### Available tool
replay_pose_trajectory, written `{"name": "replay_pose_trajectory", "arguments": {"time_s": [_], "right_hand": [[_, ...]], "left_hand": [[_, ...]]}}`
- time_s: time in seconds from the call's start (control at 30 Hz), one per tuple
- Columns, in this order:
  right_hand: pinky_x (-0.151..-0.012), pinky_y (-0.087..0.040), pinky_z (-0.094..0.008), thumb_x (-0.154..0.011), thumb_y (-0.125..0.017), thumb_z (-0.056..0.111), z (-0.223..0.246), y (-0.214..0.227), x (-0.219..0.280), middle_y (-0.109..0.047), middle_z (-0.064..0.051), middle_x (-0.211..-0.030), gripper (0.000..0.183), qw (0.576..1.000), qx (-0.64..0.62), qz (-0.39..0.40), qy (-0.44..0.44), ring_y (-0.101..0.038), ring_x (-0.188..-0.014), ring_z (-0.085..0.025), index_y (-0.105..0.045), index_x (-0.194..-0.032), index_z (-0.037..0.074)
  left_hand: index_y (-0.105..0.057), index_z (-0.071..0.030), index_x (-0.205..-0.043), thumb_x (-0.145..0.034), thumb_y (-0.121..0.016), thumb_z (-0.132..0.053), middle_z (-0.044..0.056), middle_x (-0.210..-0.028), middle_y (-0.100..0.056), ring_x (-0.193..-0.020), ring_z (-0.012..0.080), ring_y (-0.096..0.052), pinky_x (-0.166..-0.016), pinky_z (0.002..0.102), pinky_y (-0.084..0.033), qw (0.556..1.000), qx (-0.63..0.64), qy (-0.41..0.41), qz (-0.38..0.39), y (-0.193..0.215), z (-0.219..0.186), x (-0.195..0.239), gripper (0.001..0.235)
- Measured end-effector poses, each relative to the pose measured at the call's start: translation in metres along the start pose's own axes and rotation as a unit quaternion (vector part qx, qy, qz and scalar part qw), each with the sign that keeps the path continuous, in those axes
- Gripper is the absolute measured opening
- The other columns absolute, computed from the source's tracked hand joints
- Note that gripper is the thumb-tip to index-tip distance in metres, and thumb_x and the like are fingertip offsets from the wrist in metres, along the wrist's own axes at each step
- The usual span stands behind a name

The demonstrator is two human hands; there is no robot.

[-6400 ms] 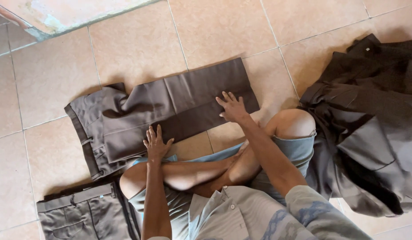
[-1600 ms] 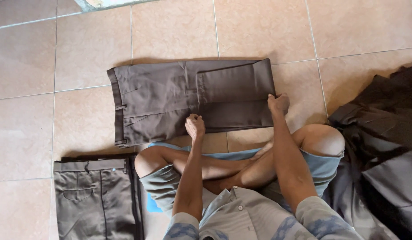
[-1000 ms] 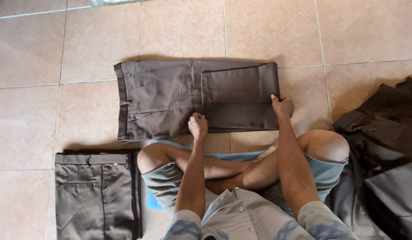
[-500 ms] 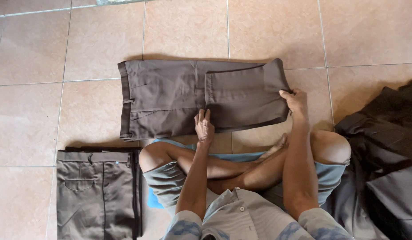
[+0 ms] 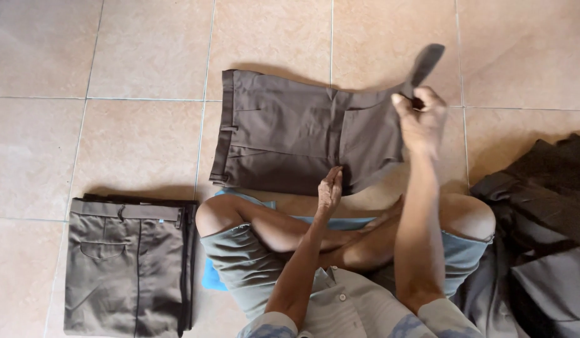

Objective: The person sits cross-legged on a tiled floor and folds several pairs of dark brown trousers by hand. They smooth each pair, fold the legs together, fold the garment in half or thirds, and place the finished items into a neat stack to the left.

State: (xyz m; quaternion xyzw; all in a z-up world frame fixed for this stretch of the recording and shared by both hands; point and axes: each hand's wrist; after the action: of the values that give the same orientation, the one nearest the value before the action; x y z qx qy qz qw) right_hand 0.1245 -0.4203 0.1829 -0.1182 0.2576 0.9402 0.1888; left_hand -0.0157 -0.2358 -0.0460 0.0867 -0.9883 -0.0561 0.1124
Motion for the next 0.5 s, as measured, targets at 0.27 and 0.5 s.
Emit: {"name": "replay_pose_trajectory", "arguments": {"time_s": [0.27, 0.5], "right_hand": [[-0.071, -0.063, -0.044, -0.102, -0.064, 0.025, 0.119, -0.140, 0.087, -0.072, -0.025, -0.096, 0.024, 0.971, -0.022, 0.235, 0.039, -0.074, -0.084, -0.038, -0.070, -0.115, 0.006], [-0.086, -0.057, -0.057, -0.101, -0.050, 0.064, -0.148, -0.162, 0.133, -0.071, -0.024, -0.121, 0.068, 0.883, 0.219, 0.241, -0.338, -0.069, -0.114, -0.041, -0.068, -0.129, 0.004]], "left_hand": [[-0.071, -0.005, -0.117, -0.086, -0.058, -0.034, 0.022, -0.106, -0.066, -0.099, 0.0441, -0.067, -0.076, 0.057, -0.058, 0.892, 0.364, 0.254, -0.084, 0.001, 0.119, -0.023, 0.044], [-0.075, -0.006, -0.094, -0.094, -0.053, -0.037, 0.011, -0.085, -0.065, -0.082, 0.0217, -0.068, -0.067, 0.031, -0.057, 0.926, 0.333, 0.175, 0.017, 0.041, 0.016, 0.011, 0.038]]}}
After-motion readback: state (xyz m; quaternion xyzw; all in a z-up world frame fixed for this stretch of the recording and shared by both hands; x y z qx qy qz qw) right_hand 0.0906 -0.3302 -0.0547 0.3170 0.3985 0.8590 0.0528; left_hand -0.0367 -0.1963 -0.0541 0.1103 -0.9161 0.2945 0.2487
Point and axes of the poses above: each hand's wrist, its own x-axis away from the middle knuckle, its own y-axis out of the back of the hand, z = x × y
